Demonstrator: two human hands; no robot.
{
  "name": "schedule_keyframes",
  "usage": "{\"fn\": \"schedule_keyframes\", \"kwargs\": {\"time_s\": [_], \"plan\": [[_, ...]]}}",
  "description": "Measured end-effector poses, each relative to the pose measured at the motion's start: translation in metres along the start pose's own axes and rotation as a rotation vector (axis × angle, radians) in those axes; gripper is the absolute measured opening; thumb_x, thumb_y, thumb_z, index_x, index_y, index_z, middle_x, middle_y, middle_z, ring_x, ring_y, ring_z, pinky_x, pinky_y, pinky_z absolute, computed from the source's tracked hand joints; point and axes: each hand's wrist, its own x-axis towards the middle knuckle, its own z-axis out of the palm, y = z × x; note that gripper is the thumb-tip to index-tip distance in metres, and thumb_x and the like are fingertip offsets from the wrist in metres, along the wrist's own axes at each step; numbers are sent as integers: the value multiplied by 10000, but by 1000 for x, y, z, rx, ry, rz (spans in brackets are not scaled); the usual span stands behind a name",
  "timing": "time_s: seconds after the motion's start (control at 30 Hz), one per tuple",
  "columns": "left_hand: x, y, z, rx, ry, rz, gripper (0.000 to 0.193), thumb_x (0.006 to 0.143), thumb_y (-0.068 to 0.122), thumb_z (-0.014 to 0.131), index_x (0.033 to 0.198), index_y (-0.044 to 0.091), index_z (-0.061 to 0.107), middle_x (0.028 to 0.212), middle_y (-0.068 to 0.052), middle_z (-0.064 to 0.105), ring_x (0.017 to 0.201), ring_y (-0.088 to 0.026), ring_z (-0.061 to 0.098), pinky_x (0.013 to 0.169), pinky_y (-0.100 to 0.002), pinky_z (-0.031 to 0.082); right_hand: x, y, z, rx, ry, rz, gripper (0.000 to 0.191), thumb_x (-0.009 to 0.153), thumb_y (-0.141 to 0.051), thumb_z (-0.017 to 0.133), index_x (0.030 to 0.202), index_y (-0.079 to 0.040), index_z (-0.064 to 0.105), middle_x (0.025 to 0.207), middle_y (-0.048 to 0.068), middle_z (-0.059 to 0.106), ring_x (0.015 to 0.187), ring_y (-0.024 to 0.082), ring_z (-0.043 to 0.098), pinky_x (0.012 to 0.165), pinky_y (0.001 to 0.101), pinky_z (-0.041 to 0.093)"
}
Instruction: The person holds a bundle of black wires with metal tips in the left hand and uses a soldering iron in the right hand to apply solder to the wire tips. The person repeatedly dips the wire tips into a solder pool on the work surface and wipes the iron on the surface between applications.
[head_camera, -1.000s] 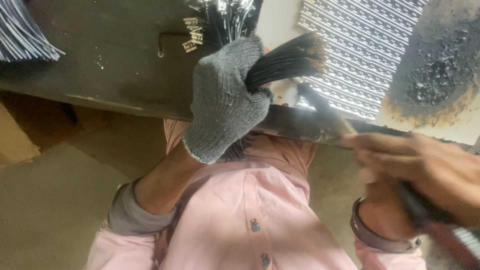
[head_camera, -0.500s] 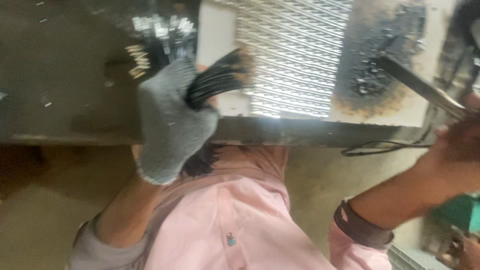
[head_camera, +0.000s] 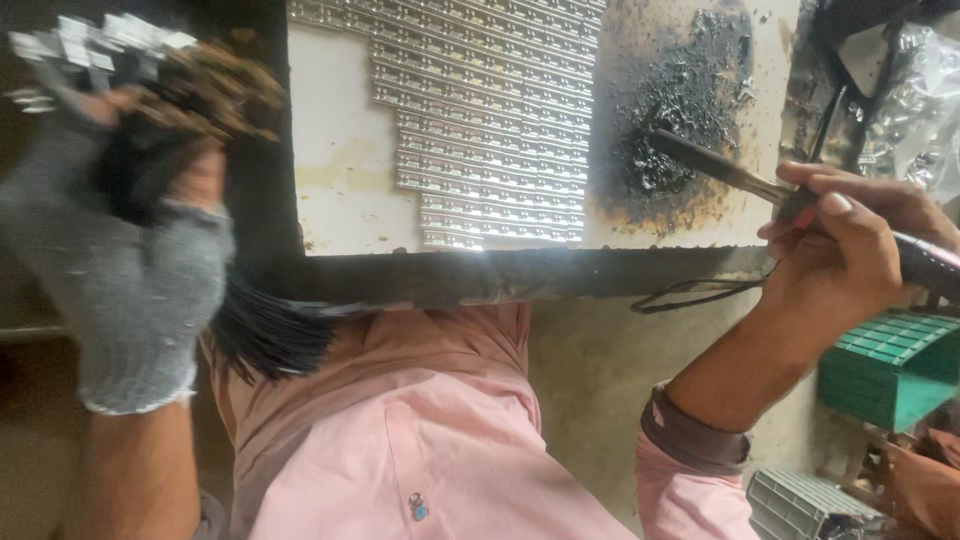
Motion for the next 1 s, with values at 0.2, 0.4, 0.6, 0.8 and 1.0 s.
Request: {"fn": "schedule_keyframes", "kwargs": {"time_s": [0.2, 0.4, 0.6, 0.8, 1.0], "plan": [[-1, 28, 36, -387, 12, -157, 116, 901, 103, 756, 974, 37, 696, 746, -31, 700, 554, -76, 670, 455, -221, 536, -2, 19, -21, 89, 53, 128, 135, 971, 32, 609, 931, 154, 568, 947, 385, 661, 679, 352, 664, 576, 376, 566], [12, 54, 32, -173, -110, -80, 78, 930, -31, 764, 998, -10, 733, 795, -47, 670, 681, -110, 594, 577, -263, 455, -13, 50, -61, 63, 90, 106, 255, 1033, -75, 586, 1059, 175, 629, 1002, 308, 652, 825, 359, 690, 623, 379, 576], [9, 41, 31, -220, -79, -17, 52, 931, 16, 741, 916, 22, 691, 766, -33, 686, 653, -86, 657, 580, -232, 526, -63, 72, -49, 258, 139, 154, 429, 1081, -263, 545, 1160, 136, 685, 1099, 294, 695, 782, 287, 666, 555, 288, 529], [8, 21, 41, -64, -79, 91, 78, 939, 121, 771, 954, 53, 735, 760, -29, 702, 636, -112, 671, 579, -280, 525, -74, 51, 24, 268, -200, 11, 169, 1126, -71, 524, 1037, 40, 616, 1089, 276, 628, 996, 400, 702, 589, 369, 585], [10, 21, 45, -41, -79, 34, 128, 963, 160, 796, 884, 74, 743, 694, -27, 706, 581, -101, 680, 542, -273, 524, -52, -1, 101, 63, -355, -183, 113, 1089, 61, 523, 1067, 44, 633, 1083, 374, 665, 764, 359, 716, 512, 330, 558]]}}
